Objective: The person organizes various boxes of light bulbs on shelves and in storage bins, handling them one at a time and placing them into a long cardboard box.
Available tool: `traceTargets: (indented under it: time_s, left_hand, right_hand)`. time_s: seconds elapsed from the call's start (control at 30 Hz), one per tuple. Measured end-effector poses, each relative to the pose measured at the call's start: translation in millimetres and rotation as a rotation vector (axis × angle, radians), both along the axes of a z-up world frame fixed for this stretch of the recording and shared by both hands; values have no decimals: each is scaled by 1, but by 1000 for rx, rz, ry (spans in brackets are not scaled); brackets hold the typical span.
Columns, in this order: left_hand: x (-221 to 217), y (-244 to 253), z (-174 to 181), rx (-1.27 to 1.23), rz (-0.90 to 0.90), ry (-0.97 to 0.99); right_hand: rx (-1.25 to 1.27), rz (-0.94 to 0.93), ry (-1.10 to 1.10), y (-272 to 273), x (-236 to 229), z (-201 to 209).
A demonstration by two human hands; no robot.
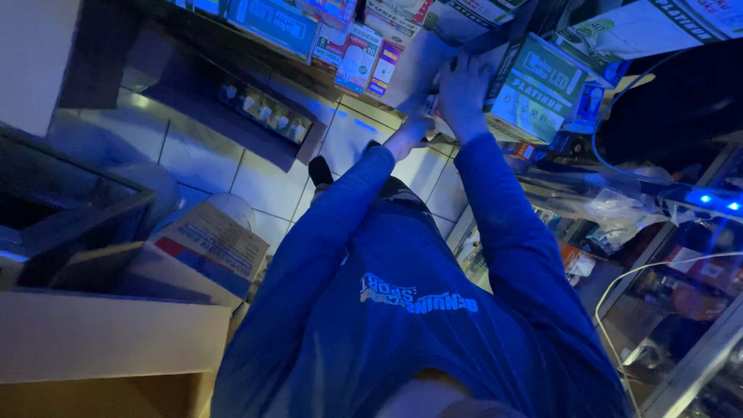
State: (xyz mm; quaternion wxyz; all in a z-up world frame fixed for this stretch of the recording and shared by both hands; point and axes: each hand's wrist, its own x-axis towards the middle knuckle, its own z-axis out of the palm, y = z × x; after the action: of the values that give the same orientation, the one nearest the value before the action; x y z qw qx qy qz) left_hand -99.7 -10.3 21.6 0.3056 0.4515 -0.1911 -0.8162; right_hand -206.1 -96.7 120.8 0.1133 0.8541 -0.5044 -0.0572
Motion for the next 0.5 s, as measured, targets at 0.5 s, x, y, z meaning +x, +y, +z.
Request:
traceTargets:
  time_s: [0.5]
  left_hand:
    - [35,20,-20,-96,56,-57]
  right_hand:
    - [63,60,-468,44,25,62]
